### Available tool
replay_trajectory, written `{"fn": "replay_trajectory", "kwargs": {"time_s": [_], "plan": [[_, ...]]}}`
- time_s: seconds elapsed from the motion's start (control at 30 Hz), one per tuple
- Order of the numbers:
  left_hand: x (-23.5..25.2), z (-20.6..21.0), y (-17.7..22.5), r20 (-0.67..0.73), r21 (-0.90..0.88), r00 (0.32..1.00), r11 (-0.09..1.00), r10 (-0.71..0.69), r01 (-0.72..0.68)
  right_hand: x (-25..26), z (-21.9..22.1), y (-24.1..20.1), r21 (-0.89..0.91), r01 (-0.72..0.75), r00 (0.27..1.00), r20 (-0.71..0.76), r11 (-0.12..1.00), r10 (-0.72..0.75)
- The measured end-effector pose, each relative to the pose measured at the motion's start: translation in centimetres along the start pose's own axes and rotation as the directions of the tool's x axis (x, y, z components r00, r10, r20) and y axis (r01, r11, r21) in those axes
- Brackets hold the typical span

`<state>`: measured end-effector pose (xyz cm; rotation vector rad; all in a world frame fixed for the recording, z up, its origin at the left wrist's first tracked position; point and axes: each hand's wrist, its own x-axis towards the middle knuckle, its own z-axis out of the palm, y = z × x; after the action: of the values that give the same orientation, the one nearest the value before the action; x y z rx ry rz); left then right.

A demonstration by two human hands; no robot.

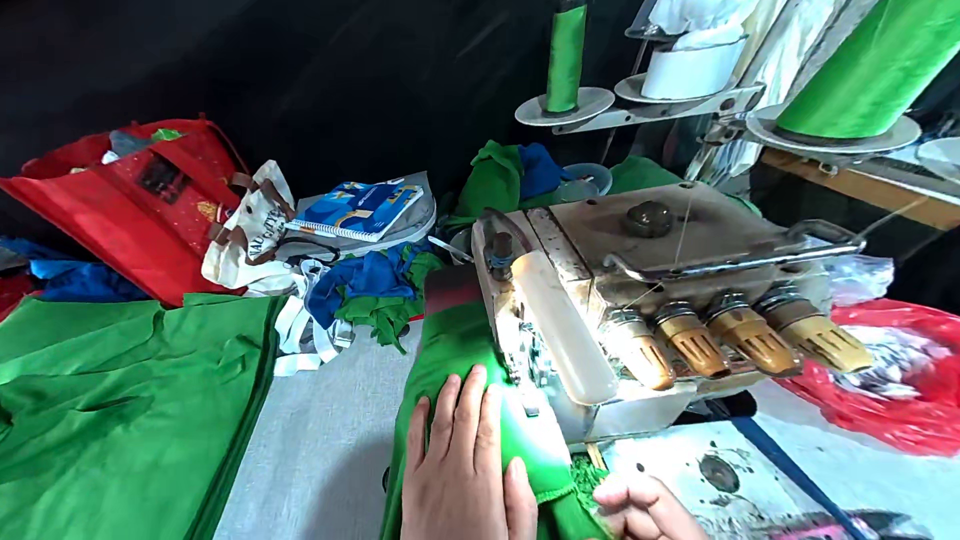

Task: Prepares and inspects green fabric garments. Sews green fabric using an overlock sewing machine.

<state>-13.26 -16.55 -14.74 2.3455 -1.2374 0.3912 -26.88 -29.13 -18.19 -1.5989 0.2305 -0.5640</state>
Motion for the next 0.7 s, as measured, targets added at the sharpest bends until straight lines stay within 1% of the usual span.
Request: {"fn": "replay_trajectory", "kwargs": {"time_s": [0.07,0.13,0.37,0.5,0.57,0.6,0.63,0.67,0.7], "plan": [[0.8,-0.3,-0.5,0.034,-0.008,0.999,1.000,0.002,-0.002,0.7,0.2,-0.2,0.022,0.023,1.000,-0.014,0.999,-0.023],[1.6,0.1,-1.2,0.034,-0.002,0.999,1.000,0.018,-0.018,1.1,0.4,-0.5,0.030,0.033,0.999,-0.026,0.999,-0.033],[3.8,1.2,-3.3,-0.020,-0.070,0.999,0.997,0.037,-0.039,1.8,0.6,-0.6,0.053,0.042,0.998,-0.059,0.998,-0.039],[5.5,0.7,-4.5,0.060,-0.134,0.997,0.990,0.054,-0.046,1.9,1.0,-0.6,0.049,0.062,0.995,-0.081,0.997,-0.058],[6.9,0.2,-5.3,0.152,-0.166,0.984,0.984,0.093,-0.068,1.8,1.3,-0.5,0.046,0.070,0.993,-0.093,0.996,-0.066],[7.7,0.1,-5.8,0.173,-0.191,0.977,0.977,0.126,-0.093,1.8,1.5,-0.5,0.047,0.072,0.993,-0.101,0.996,-0.067],[8.3,0.2,-6.4,0.163,-0.231,0.972,0.965,0.166,-0.126,1.7,1.7,-0.4,0.050,0.073,0.992,-0.107,0.996,-0.067],[8.9,0.4,-6.9,0.122,-0.290,0.972,0.944,0.201,-0.158,1.6,1.9,-0.3,0.056,0.075,0.991,-0.117,0.996,-0.068],[9.3,0.7,-7.3,0.056,-0.347,0.977,0.921,0.207,-0.175,1.4,2.2,-0.1,0.069,0.076,0.990,-0.120,0.995,-0.067]]}}
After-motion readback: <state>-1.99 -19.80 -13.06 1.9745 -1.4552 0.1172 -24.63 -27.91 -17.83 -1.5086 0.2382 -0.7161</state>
